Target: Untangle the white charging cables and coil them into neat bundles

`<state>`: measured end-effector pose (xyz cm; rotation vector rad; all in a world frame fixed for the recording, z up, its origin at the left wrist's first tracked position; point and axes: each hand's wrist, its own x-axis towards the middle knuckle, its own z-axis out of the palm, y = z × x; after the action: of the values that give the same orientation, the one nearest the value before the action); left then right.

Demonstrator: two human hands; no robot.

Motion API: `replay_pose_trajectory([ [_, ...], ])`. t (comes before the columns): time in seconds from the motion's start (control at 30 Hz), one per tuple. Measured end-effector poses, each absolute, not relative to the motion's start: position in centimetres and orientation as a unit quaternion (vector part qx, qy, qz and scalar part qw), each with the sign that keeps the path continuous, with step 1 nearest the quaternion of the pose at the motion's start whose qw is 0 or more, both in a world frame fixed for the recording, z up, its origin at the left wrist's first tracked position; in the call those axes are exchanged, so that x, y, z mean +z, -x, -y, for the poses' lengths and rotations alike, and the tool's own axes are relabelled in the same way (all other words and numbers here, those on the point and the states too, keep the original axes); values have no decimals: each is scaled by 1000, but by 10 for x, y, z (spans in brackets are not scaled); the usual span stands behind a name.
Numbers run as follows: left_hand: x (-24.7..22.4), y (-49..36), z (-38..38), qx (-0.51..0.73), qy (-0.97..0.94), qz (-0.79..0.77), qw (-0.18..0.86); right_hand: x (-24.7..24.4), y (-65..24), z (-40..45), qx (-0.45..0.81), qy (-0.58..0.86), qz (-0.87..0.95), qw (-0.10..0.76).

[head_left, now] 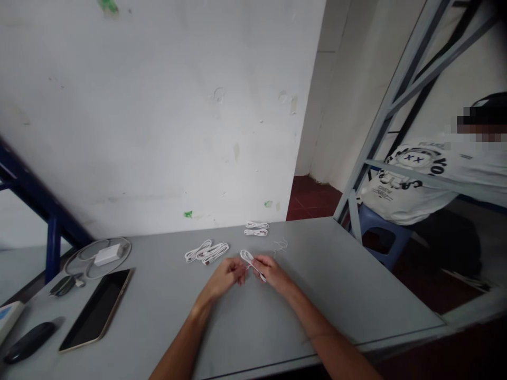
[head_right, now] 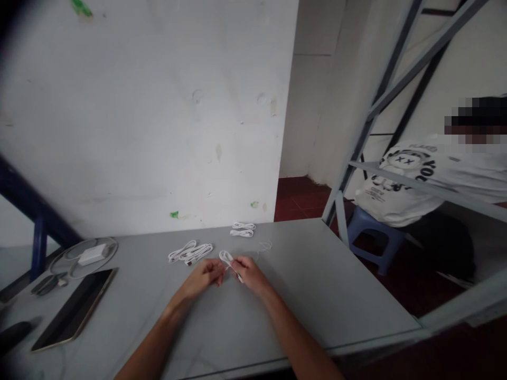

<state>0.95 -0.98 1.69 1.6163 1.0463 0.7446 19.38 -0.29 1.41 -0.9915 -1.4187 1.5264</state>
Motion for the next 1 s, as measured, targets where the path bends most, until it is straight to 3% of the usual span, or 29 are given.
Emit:
replay_pose_trajectory([
  [0.13, 14, -14, 15, 304, -819, -444, 201, 3, -191, -2, 537, 465, 560, 427],
  [0.23, 8, -19, 19, 266, -869, -399, 119, -1, -190, -2, 548, 476, 540, 426],
  [0.43, 0, -31, 22, 343, -803, -434, 221, 6, -191, 0, 551, 473, 540, 424],
  [0.63, 9, -21, 10, 425, -686, -531, 257, 14, -200, 4, 549, 450, 622, 330],
  [0.83, 3, -6, -6, 405, -649, -582, 277, 22, -209, 11, 499, 439, 701, 260],
  [1.0, -4, 2, -12, 357, -655, -613, 260, 22, -218, 5, 498, 454, 682, 286],
])
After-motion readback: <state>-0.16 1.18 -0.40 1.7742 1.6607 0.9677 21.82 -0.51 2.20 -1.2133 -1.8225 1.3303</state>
